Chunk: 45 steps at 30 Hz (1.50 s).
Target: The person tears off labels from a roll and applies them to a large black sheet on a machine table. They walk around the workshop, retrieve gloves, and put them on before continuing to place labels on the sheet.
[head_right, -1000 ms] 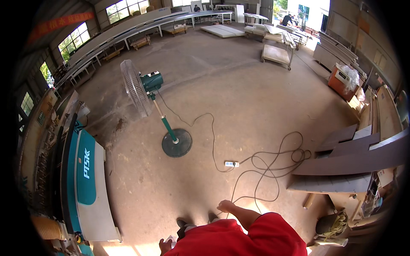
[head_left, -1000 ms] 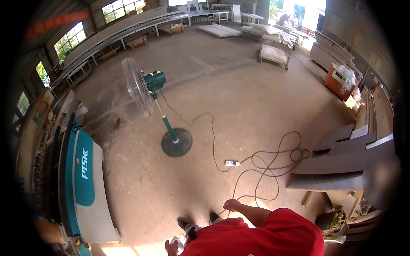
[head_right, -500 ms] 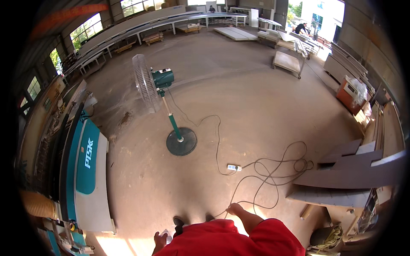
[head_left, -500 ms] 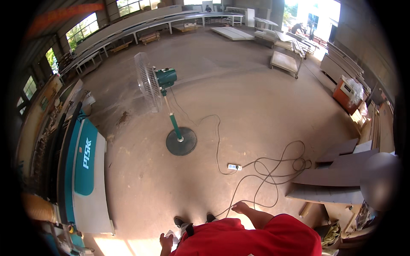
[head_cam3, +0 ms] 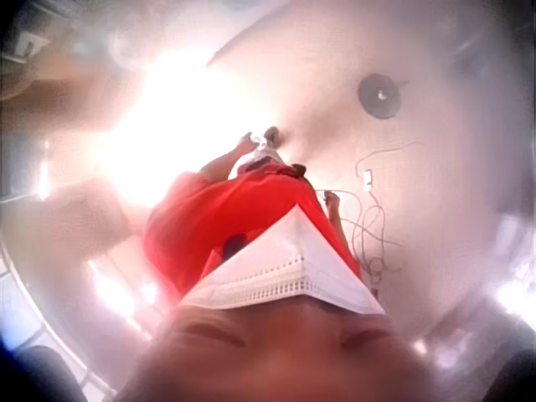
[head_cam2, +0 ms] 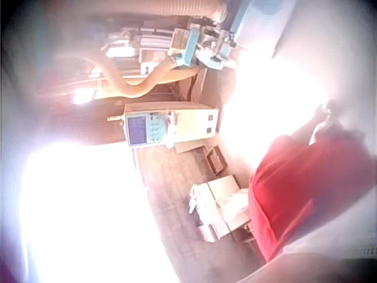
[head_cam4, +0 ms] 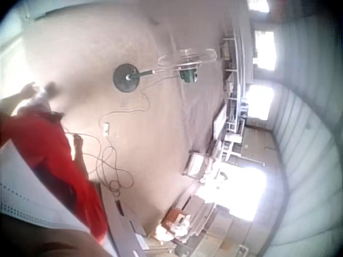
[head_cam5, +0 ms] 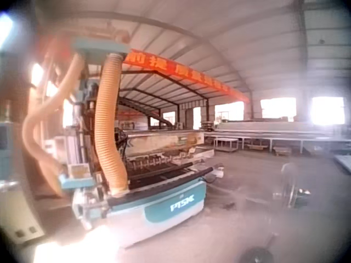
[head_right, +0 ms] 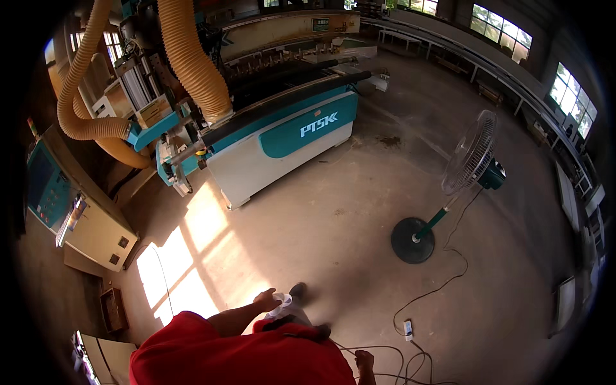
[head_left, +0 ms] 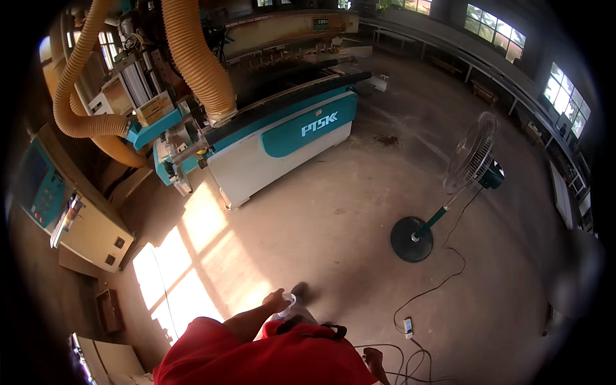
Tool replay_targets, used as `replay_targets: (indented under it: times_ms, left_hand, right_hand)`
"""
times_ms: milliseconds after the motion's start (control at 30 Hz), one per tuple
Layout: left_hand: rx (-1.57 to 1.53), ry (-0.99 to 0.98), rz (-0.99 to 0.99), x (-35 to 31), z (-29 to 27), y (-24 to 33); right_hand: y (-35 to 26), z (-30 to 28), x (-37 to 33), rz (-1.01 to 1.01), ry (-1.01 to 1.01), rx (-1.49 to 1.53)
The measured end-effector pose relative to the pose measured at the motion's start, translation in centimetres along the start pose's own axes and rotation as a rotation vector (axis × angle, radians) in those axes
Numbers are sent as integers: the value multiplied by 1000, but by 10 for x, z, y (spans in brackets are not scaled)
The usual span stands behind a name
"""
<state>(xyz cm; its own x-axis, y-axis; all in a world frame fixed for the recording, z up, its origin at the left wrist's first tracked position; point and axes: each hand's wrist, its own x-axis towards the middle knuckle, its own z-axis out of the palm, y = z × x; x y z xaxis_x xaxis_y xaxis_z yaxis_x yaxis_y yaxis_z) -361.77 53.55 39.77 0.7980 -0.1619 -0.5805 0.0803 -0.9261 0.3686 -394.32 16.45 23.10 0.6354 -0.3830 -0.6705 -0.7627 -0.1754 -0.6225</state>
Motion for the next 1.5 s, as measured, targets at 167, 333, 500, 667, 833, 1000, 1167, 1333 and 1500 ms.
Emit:
replay_targets:
  times_ms: [167, 333, 500, 667, 833, 1000, 1167, 1333, 1500]
  left_hand:
    - [-5, -6, -22, -3, 5, -10]
    - [-3, -7, -78, -11, 5, -27]
    - [10, -26, -67, -19, -4, -29]
    - [47, -30, -1, -24, 2, -32]
    - [60, -6, 22, -33, 11, -57]
    - [65, -20, 94, -37, 9, -58]
    - [75, -10, 83, -57, 9, -71]
    - [84, -28, 77, -76, 6, -84]
    - [81, -39, 70, -86, 4, -98]
  right_hand:
    - [56, -6, 45, -111, 2, 42]
    - [6, -9, 4, -344, 37, 53]
    - [-3, 3, -9, -436, 50, -76]
    - [46, 20, 3, -124, -74, 231]
    - [50, 46, -20, -98, 51, 134]
    - [105, 62, -16, -327, 73, -28]
    - [74, 69, -65, -372, 63, -273]
    - [76, 79, -83, -836, 187, -681]
    - [141, 118, -51, -446, 131, -298]
